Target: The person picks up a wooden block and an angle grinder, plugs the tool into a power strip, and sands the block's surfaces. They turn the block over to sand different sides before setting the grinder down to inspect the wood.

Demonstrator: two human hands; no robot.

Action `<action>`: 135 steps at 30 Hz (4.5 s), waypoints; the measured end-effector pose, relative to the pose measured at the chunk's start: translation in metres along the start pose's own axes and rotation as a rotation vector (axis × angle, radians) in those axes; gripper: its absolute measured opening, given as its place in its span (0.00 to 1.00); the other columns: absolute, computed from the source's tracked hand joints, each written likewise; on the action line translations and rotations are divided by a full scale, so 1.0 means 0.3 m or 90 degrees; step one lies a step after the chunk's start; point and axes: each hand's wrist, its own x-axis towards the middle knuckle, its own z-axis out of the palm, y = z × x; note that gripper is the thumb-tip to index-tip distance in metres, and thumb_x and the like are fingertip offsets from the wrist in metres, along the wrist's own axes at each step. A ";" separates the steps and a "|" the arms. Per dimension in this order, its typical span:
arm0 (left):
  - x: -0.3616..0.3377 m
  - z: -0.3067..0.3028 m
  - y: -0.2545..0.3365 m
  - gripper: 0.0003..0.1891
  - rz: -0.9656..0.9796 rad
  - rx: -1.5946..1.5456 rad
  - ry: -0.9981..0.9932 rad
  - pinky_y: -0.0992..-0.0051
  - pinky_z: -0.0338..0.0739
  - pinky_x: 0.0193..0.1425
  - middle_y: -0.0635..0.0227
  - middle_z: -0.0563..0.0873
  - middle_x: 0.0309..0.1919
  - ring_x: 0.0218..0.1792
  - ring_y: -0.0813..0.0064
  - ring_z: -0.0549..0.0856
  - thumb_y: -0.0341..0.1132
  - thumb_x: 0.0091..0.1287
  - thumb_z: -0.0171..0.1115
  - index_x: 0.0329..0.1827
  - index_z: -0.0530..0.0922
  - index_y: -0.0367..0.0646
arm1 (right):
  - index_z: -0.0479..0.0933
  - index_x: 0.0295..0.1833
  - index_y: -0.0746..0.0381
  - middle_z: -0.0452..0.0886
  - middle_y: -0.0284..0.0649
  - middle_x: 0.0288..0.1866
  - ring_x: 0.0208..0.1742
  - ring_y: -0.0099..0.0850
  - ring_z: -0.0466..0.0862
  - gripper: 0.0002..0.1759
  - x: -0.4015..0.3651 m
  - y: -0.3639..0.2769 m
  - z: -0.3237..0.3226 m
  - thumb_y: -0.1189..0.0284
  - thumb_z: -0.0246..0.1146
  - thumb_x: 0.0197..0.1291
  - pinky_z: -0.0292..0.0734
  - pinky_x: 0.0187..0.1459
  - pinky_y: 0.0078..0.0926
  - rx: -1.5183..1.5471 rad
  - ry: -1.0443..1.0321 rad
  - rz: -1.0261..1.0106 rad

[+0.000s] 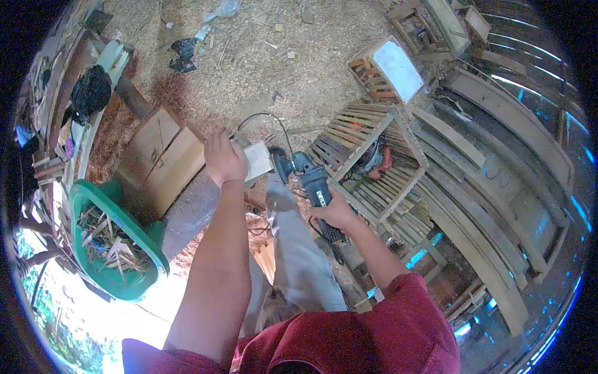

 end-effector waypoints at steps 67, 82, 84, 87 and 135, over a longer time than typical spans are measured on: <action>0.008 -0.018 0.009 0.20 -0.049 -0.015 -0.059 0.49 0.63 0.87 0.58 0.85 0.67 0.74 0.53 0.78 0.40 0.70 0.56 0.62 0.79 0.42 | 0.77 0.66 0.66 0.89 0.39 0.45 0.40 0.29 0.89 0.34 0.032 -0.029 -0.008 0.72 0.81 0.54 0.86 0.45 0.34 -0.096 0.042 0.019; 0.002 -0.017 0.012 0.19 -0.021 -0.008 0.009 0.49 0.66 0.83 0.55 0.85 0.63 0.69 0.52 0.80 0.37 0.69 0.58 0.60 0.80 0.42 | 0.75 0.70 0.67 0.89 0.39 0.45 0.39 0.29 0.89 0.37 0.056 -0.089 0.001 0.74 0.82 0.56 0.87 0.41 0.33 -0.109 0.035 0.035; 0.004 -0.015 0.012 0.19 -0.027 -0.001 0.002 0.49 0.64 0.86 0.56 0.84 0.66 0.72 0.53 0.79 0.37 0.69 0.58 0.62 0.80 0.42 | 0.73 0.71 0.67 0.89 0.39 0.45 0.38 0.28 0.89 0.38 0.089 -0.054 -0.015 0.75 0.82 0.56 0.87 0.41 0.34 -0.116 0.035 0.024; 0.003 -0.017 0.008 0.23 -0.051 0.006 -0.065 0.48 0.59 0.88 0.61 0.81 0.72 0.78 0.56 0.74 0.40 0.70 0.56 0.67 0.78 0.43 | 0.70 0.74 0.67 0.89 0.39 0.46 0.38 0.28 0.89 0.41 0.033 -0.189 0.030 0.76 0.81 0.57 0.87 0.41 0.34 -0.094 0.020 0.089; 0.003 -0.035 0.011 0.22 -0.051 -0.033 -0.062 0.50 0.64 0.85 0.61 0.82 0.71 0.73 0.54 0.77 0.40 0.68 0.57 0.63 0.80 0.43 | 0.75 0.72 0.67 0.90 0.40 0.51 0.48 0.30 0.89 0.40 0.097 -0.139 -0.006 0.71 0.83 0.54 0.85 0.55 0.34 -0.191 0.039 0.009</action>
